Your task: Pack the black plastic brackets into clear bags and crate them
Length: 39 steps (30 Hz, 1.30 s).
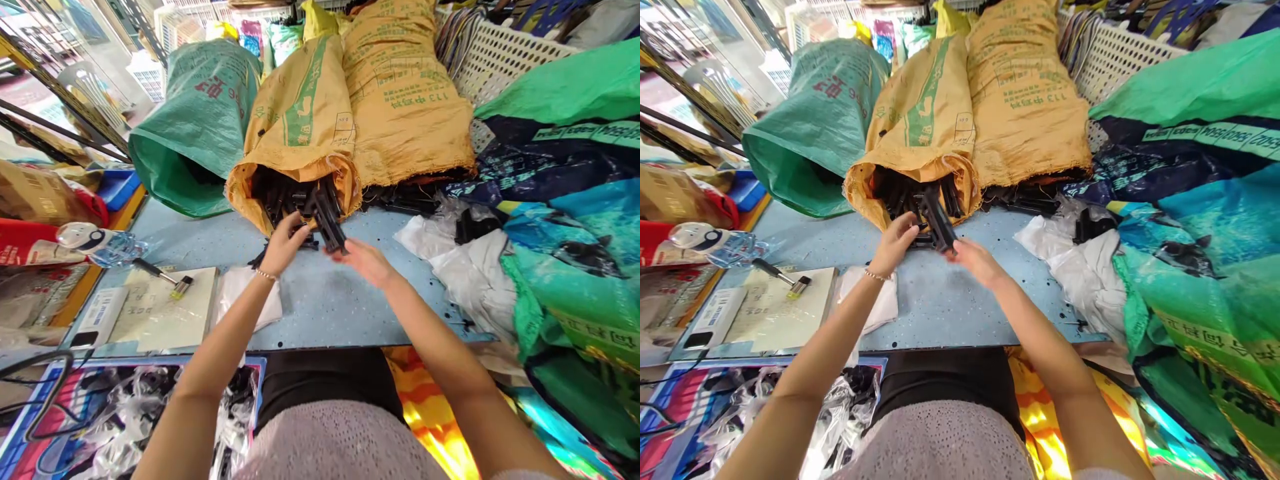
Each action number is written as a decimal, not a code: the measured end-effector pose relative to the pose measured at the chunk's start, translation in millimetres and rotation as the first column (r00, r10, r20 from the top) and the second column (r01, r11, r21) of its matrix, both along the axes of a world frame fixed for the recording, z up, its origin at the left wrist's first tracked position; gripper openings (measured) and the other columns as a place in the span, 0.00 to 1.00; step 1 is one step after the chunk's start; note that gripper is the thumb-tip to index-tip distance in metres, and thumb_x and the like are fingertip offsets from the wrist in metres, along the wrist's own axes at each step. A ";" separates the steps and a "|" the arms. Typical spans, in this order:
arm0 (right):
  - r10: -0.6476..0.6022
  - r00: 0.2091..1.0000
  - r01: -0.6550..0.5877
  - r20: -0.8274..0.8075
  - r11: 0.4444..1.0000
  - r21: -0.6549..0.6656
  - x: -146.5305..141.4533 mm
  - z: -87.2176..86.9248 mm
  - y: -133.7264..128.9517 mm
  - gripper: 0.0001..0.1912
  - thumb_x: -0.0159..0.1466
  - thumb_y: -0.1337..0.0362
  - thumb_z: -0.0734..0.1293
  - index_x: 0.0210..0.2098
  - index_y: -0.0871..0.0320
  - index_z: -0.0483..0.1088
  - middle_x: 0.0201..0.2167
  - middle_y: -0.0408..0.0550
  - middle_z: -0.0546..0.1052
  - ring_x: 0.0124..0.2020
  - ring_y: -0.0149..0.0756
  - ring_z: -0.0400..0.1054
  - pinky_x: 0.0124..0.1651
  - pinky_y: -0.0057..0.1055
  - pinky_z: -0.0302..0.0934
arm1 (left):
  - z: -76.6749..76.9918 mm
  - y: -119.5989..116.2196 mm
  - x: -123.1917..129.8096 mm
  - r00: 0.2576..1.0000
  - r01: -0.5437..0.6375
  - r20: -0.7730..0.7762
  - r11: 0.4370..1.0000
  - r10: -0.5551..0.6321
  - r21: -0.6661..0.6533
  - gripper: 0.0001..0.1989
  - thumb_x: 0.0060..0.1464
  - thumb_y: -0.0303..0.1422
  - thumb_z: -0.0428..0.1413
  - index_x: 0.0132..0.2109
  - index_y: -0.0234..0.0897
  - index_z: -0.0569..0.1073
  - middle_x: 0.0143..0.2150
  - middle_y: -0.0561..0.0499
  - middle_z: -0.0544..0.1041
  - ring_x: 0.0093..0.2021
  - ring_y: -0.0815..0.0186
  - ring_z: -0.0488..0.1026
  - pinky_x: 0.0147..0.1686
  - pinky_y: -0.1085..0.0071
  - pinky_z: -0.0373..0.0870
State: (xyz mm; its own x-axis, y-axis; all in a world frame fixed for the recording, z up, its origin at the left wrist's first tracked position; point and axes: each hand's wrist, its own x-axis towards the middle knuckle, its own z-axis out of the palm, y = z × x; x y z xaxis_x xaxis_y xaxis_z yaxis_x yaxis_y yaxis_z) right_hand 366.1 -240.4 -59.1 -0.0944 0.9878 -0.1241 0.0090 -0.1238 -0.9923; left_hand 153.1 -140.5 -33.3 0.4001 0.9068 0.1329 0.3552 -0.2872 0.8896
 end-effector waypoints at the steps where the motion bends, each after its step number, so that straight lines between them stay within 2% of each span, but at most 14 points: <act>1: 0.096 0.990 -0.100 -0.101 0.994 -0.033 -10.0 1.1 -20.3 0.27 0.72 0.44 0.54 0.55 0.58 0.70 0.49 0.58 0.80 0.51 0.49 0.77 0.53 0.46 0.70 | -3.0 -21.8 6.5 0.985 0.065 0.171 0.986 -0.038 -0.154 0.28 0.64 0.54 0.51 0.62 0.40 0.70 0.63 0.40 0.73 0.65 0.50 0.70 0.63 0.51 0.69; 3: 0.126 0.987 -0.135 -0.099 0.987 -0.089 -32.2 2.0 -56.5 0.27 0.72 0.42 0.55 0.56 0.55 0.68 0.47 0.56 0.80 0.47 0.49 0.79 0.49 0.45 0.72 | -11.7 -62.4 18.5 0.904 0.158 0.427 0.903 0.031 -0.401 0.32 0.62 0.60 0.49 0.62 0.43 0.67 0.58 0.41 0.75 0.59 0.52 0.75 0.53 0.54 0.76; 5: -0.039 0.988 0.045 0.152 0.998 -0.036 -52.1 3.0 -84.5 0.22 0.71 0.46 0.61 0.55 0.52 0.68 0.53 0.57 0.78 0.52 0.52 0.77 0.53 0.47 0.71 | -21.5 -93.1 25.8 0.833 0.138 0.523 0.848 0.180 -0.512 0.34 0.57 0.59 0.56 0.63 0.47 0.63 0.56 0.44 0.75 0.54 0.56 0.78 0.48 0.59 0.78; 7: -0.167 0.899 0.129 0.406 0.984 0.120 -64.6 5.4 -103.7 0.17 0.69 0.51 0.65 0.54 0.51 0.70 0.62 0.59 0.72 0.62 0.55 0.70 0.60 0.51 0.67 | -29.8 -111.0 25.5 0.810 0.048 0.506 0.826 0.297 -0.561 0.34 0.55 0.54 0.62 0.62 0.47 0.62 0.52 0.47 0.76 0.48 0.62 0.79 0.45 0.65 0.77; 11: 0.051 0.858 -0.147 0.511 0.978 0.150 -61.3 13.0 -110.8 0.16 0.71 0.52 0.64 0.55 0.48 0.71 0.64 0.53 0.71 0.57 0.50 0.73 0.58 0.47 0.68 | -36.4 -124.0 3.4 0.859 -0.039 0.366 0.759 0.358 -0.650 0.23 0.58 0.55 0.57 0.47 0.41 0.68 0.39 0.50 0.77 0.33 0.67 0.76 0.31 0.70 0.75; 13: -0.006 0.834 -0.096 0.552 0.983 0.155 -51.9 14.7 -95.8 0.16 0.74 0.52 0.60 0.56 0.48 0.69 0.57 0.52 0.76 0.49 0.44 0.75 0.54 0.42 0.69 | -34.3 -130.0 -9.9 0.906 -0.041 0.305 0.777 0.294 -0.628 0.22 0.58 0.54 0.57 0.47 0.42 0.69 0.37 0.51 0.78 0.30 0.67 0.75 0.27 0.71 0.73; 16: -0.170 0.678 -0.024 0.715 0.967 0.253 -42.6 13.0 -58.1 0.16 0.75 0.51 0.58 0.50 0.54 0.70 0.49 0.57 0.77 0.51 0.48 0.71 0.56 0.43 0.64 | -28.9 -140.3 -18.4 0.958 -0.003 0.232 0.813 0.169 -0.582 0.23 0.59 0.52 0.58 0.53 0.44 0.70 0.37 0.52 0.78 0.31 0.67 0.76 0.27 0.71 0.73; 20: -0.049 0.642 -0.115 0.765 0.980 0.159 -45.3 7.1 -25.5 0.22 0.77 0.51 0.51 0.40 0.54 0.69 0.36 0.51 0.76 0.43 0.44 0.71 0.47 0.37 0.64 | -28.2 -138.8 -9.0 0.956 -0.016 0.230 0.817 0.181 -0.576 0.23 0.61 0.53 0.56 0.54 0.44 0.70 0.36 0.51 0.78 0.28 0.67 0.75 0.26 0.71 0.71; 22: -0.001 0.666 -0.121 0.746 0.987 0.110 -49.2 2.2 -32.5 0.25 0.78 0.51 0.47 0.39 0.54 0.69 0.32 0.48 0.75 0.37 0.40 0.71 0.41 0.35 0.63 | -31.9 -130.7 -3.2 0.946 -0.074 0.213 0.800 0.246 -0.595 0.22 0.61 0.54 0.55 0.51 0.43 0.70 0.34 0.52 0.76 0.27 0.67 0.74 0.25 0.70 0.70; 25: -0.008 0.596 -0.274 0.803 0.938 0.212 -52.1 -11.4 -64.1 0.24 0.77 0.49 0.52 0.38 0.54 0.71 0.33 0.50 0.76 0.37 0.42 0.70 0.41 0.37 0.62 | -40.9 -118.6 2.1 0.936 -0.169 0.158 0.798 0.313 -0.579 0.22 0.63 0.56 0.51 0.43 0.41 0.71 0.32 0.53 0.73 0.28 0.66 0.73 0.28 0.69 0.70; 29: -0.086 0.540 -0.394 0.837 0.853 0.342 -42.0 -27.5 -86.7 0.22 0.77 0.55 0.53 0.30 0.52 0.69 0.24 0.47 0.71 0.28 0.40 0.66 0.34 0.37 0.61 | -58.6 -116.1 9.2 0.988 -0.097 0.071 0.900 0.140 -0.425 0.25 0.68 0.55 0.46 0.42 0.37 0.72 0.34 0.49 0.76 0.35 0.63 0.73 0.37 0.67 0.71; 32: -0.145 0.552 -0.373 0.821 0.838 0.398 -36.0 -20.0 -56.6 0.22 0.77 0.57 0.54 0.31 0.53 0.70 0.24 0.45 0.72 0.27 0.38 0.66 0.33 0.36 0.61 | -68.7 -127.7 20.4 0.982 -0.017 -0.182 0.932 -0.053 -0.363 0.22 0.70 0.48 0.45 0.49 0.36 0.73 0.31 0.47 0.75 0.33 0.58 0.75 0.39 0.63 0.71; 35: -0.185 0.534 -0.407 0.825 0.798 0.443 -50.8 -8.8 6.2 0.15 0.77 0.62 0.56 0.45 0.56 0.74 0.40 0.51 0.79 0.43 0.42 0.72 0.46 0.39 0.65 | -70.8 -145.0 34.4 0.903 -0.008 -0.409 0.947 -0.130 -0.320 0.18 0.69 0.44 0.50 0.51 0.34 0.75 0.24 0.49 0.70 0.31 0.52 0.76 0.39 0.58 0.69; 39: -0.129 0.419 -0.636 0.899 0.665 0.391 -85.9 -13.5 87.4 0.21 0.74 0.72 0.57 0.63 0.59 0.67 0.60 0.57 0.73 0.63 0.48 0.62 0.67 0.53 0.53 | -72.0 -152.2 31.6 0.932 -0.036 -0.353 0.951 -0.079 -0.306 0.21 0.63 0.47 0.58 0.54 0.37 0.77 0.22 0.51 0.69 0.32 0.50 0.77 0.41 0.57 0.70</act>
